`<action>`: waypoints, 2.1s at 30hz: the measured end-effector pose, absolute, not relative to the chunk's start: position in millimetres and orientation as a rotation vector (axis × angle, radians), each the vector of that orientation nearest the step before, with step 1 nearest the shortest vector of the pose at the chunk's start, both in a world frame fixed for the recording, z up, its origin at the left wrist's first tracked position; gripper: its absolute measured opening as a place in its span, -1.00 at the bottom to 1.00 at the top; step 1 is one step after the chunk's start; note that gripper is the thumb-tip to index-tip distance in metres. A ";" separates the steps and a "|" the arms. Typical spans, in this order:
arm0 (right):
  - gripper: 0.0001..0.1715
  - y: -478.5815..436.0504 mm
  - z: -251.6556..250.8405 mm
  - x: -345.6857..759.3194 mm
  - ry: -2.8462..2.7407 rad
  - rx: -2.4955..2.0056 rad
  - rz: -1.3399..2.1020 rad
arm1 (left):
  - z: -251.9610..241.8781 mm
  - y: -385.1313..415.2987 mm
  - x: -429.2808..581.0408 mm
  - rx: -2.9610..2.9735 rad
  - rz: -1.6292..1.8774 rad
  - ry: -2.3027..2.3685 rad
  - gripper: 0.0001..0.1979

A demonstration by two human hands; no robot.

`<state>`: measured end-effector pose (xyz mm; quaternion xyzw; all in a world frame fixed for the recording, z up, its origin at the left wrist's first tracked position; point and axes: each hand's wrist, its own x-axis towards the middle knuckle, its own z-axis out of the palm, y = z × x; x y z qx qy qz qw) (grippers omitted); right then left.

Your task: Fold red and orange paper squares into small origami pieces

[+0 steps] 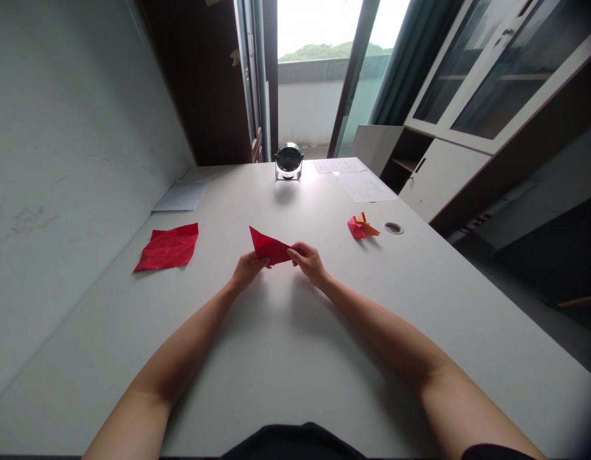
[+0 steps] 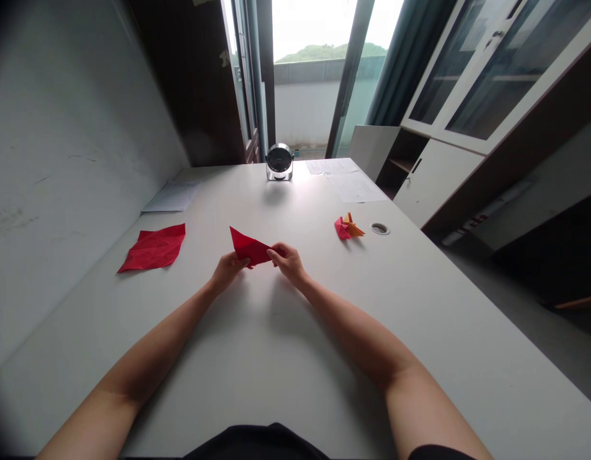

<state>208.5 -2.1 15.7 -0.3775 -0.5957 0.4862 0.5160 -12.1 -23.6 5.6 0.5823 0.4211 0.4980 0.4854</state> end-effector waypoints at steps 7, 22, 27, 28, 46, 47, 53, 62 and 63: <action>-0.54 -7.6 23.6 205.7 -1.360 -0.831 1.279 | 9.8 -28.2 -9.3 1.493 1.098 1.069 -0.67; -0.62 -17.0 12.9 201.4 -1.657 -0.980 1.068 | 9.2 -35.1 0.6 1.685 1.033 1.076 -0.78; -0.45 -20.2 18.6 203.2 -1.662 -1.010 0.992 | 8.1 -34.0 -0.5 1.697 1.023 1.087 -0.79; -0.42 -19.9 19.8 204.0 -1.663 -1.019 0.965 | 8.0 -33.3 -1.0 1.689 1.029 1.084 -0.78; -0.41 -10.9 19.1 211.0 -1.673 -0.948 0.780 | 7.1 -26.3 -7.4 1.430 1.215 1.052 -0.69; -0.42 -10.8 18.2 209.8 -1.707 -0.933 0.760 | 7.9 -26.9 -6.7 1.430 1.210 1.044 -0.69; -0.47 -12.2 17.2 206.9 -1.810 -0.872 0.678 | 10.8 -27.8 -4.9 1.418 1.153 1.053 -0.69; -0.43 -14.4 14.8 209.4 -1.825 -0.951 0.616 | 4.0 -26.5 -5.5 1.511 1.059 1.061 -0.70; -0.43 -14.5 15.5 209.7 -1.819 -0.958 0.612 | 4.4 -26.4 -5.7 1.524 1.054 1.065 -0.70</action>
